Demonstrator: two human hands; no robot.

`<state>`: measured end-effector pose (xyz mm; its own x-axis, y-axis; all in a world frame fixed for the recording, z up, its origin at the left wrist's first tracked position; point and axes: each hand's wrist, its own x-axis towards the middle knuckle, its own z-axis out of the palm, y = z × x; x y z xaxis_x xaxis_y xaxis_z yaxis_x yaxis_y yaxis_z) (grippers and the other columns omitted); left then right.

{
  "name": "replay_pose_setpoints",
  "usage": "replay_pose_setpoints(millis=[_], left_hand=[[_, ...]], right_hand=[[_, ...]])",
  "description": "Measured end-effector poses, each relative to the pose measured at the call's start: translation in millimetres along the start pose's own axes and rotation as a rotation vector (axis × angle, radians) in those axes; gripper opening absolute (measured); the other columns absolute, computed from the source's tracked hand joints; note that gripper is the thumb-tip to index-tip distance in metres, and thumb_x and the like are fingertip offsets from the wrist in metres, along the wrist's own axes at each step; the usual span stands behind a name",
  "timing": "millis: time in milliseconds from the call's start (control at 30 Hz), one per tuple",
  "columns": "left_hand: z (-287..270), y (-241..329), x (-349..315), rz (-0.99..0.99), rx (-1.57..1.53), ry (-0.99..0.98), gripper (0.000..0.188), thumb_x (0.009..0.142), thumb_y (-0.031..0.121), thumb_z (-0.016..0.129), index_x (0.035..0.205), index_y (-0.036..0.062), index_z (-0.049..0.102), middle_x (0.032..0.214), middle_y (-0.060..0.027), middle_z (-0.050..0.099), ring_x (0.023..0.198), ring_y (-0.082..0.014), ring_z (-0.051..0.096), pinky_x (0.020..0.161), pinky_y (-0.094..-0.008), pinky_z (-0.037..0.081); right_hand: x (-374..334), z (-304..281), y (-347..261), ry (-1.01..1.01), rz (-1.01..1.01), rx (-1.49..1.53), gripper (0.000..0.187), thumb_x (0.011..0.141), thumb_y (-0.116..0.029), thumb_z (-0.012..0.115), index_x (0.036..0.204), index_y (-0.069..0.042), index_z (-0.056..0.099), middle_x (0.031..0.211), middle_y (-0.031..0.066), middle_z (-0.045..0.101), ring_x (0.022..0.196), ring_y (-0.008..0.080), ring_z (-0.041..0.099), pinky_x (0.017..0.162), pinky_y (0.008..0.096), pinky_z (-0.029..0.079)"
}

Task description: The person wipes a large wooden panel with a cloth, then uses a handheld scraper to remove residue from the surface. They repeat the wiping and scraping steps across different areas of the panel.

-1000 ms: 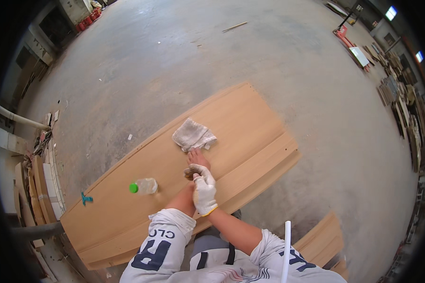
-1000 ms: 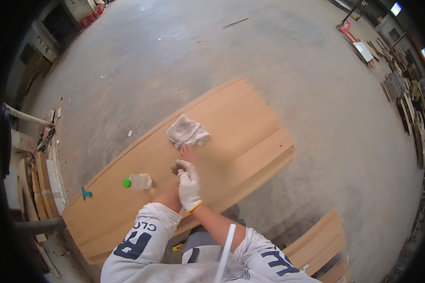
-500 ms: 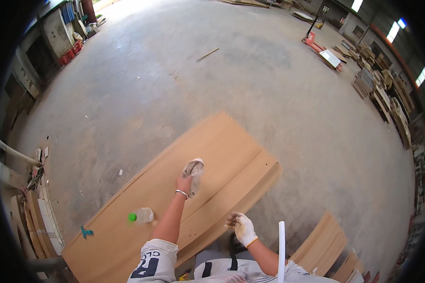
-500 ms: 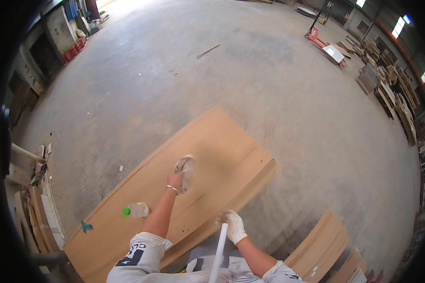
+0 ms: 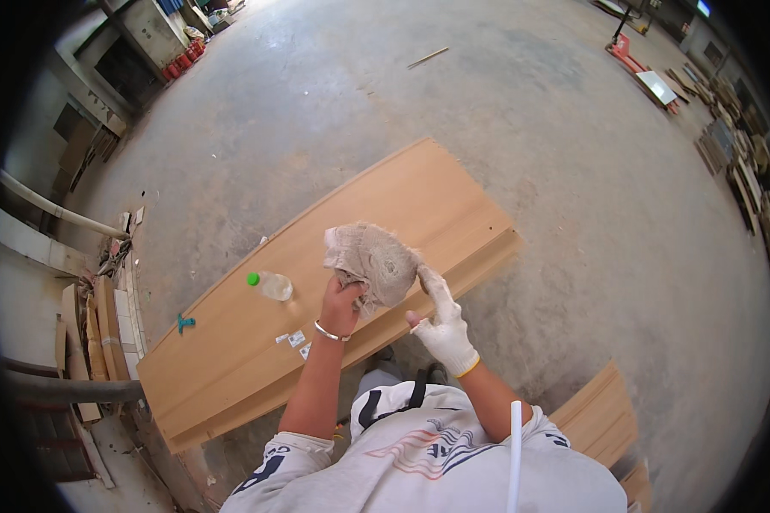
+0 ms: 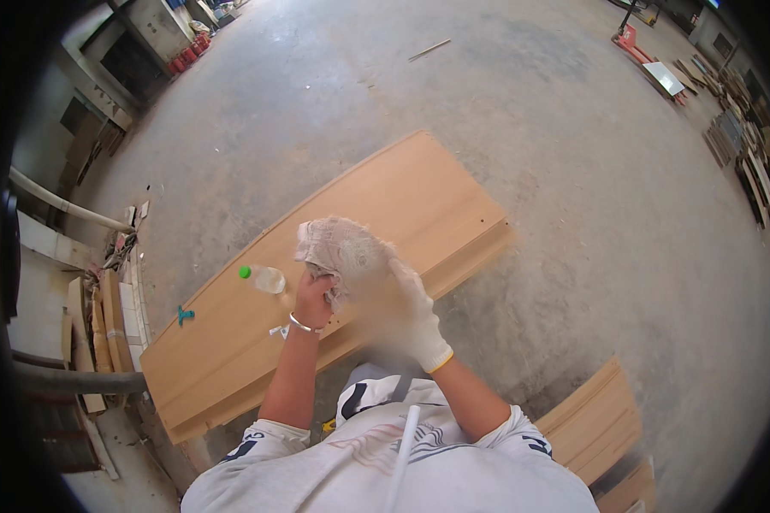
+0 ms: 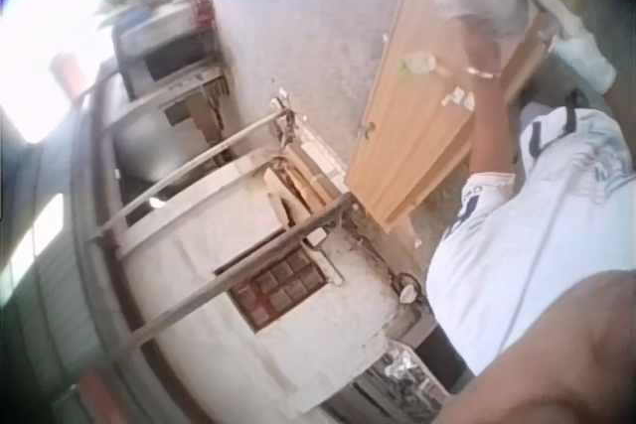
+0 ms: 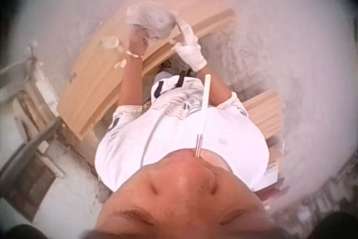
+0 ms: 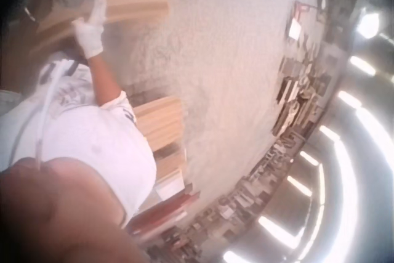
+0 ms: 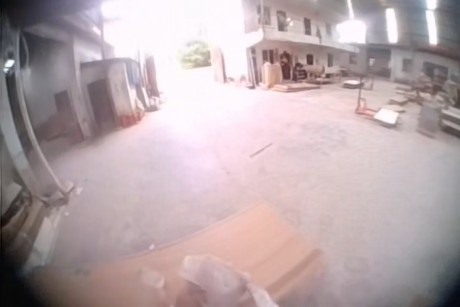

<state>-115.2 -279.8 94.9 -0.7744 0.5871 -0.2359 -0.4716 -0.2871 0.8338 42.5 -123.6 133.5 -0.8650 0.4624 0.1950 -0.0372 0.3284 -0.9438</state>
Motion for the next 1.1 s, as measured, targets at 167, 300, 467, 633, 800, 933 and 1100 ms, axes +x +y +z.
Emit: replay_pose_setpoints(millis=[167,300,467,633,800,933,1100], left_hand=[[57,-16,-54,-0.114,0.077,-0.223,0.065,0.102,0.031,0.053,0.156,-0.0010,0.037,0.151,-0.0144,0.051,0.135,-0.0252,0.053,0.115,-0.0382,0.039],[65,-43,-81,-0.196,-0.127,-0.164,0.083,0.106,0.049,0.046,0.165,-0.0004,0.017,0.169,-0.0168,0.030,0.155,-0.0278,0.031,0.126,-0.0421,0.023],[55,-56,-115,0.170,0.762,-0.156,0.081,0.100,0.034,0.067,0.162,-0.0021,0.028,0.167,-0.0181,0.033,0.156,-0.0302,0.029,0.126,-0.0437,0.025],[32,-89,-128,0.466,1.307,-0.106,0.065,0.102,0.017,0.065,0.158,-0.0020,0.036,0.158,-0.0154,0.048,0.145,-0.0288,0.047,0.117,-0.0383,0.040],[-19,-89,-129,-0.082,0.136,0.108,0.048,0.106,0.017,0.058,0.148,-0.0022,0.049,0.142,-0.0142,0.063,0.125,-0.0270,0.065,0.105,-0.0402,0.053],[-16,-72,-130,-0.005,-0.084,0.102,0.039,0.105,0.014,0.051,0.141,-0.0031,0.055,0.136,-0.0140,0.066,0.122,-0.0277,0.066,0.102,-0.0423,0.055],[-51,-51,-136,-0.229,-0.315,0.112,0.036,0.102,0.012,0.055,0.134,-0.0033,0.061,0.133,-0.0138,0.067,0.120,-0.0255,0.067,0.100,-0.0407,0.056]], right_hand=[[-30,-15,15,-0.253,0.134,0.188,0.117,0.078,-0.039,0.088,0.164,0.001,0.020,0.164,0.0235,0.037,0.152,0.0347,0.037,0.123,0.0409,0.031],[-48,-7,59,-0.307,0.354,1.048,0.111,0.080,-0.044,0.088,0.163,-0.004,0.026,0.162,0.0176,0.042,0.147,0.0315,0.044,0.120,0.0424,0.037],[-71,-7,100,-0.383,0.602,1.709,0.081,0.096,-0.047,0.071,0.159,-0.007,0.038,0.160,0.0137,0.046,0.145,0.0303,0.045,0.121,0.0490,0.037],[-80,13,68,-0.484,0.605,1.793,0.064,0.107,-0.049,0.053,0.157,-0.010,0.042,0.150,0.0097,0.055,0.134,0.0259,0.055,0.112,0.0431,0.047],[-72,34,48,-0.282,0.571,1.488,0.055,0.106,-0.037,0.057,0.154,-0.014,0.046,0.142,0.0063,0.058,0.127,0.0253,0.058,0.105,0.0453,0.048],[-72,65,89,-0.069,0.774,1.295,0.041,0.102,-0.030,0.063,0.140,-0.016,0.057,0.127,0.0039,0.065,0.114,0.0233,0.062,0.093,0.0435,0.052],[-55,99,64,0.028,0.957,1.035,0.028,0.099,-0.018,0.063,0.126,-0.013,0.065,0.110,0.0052,0.068,0.096,0.0235,0.066,0.081,0.0431,0.056]])
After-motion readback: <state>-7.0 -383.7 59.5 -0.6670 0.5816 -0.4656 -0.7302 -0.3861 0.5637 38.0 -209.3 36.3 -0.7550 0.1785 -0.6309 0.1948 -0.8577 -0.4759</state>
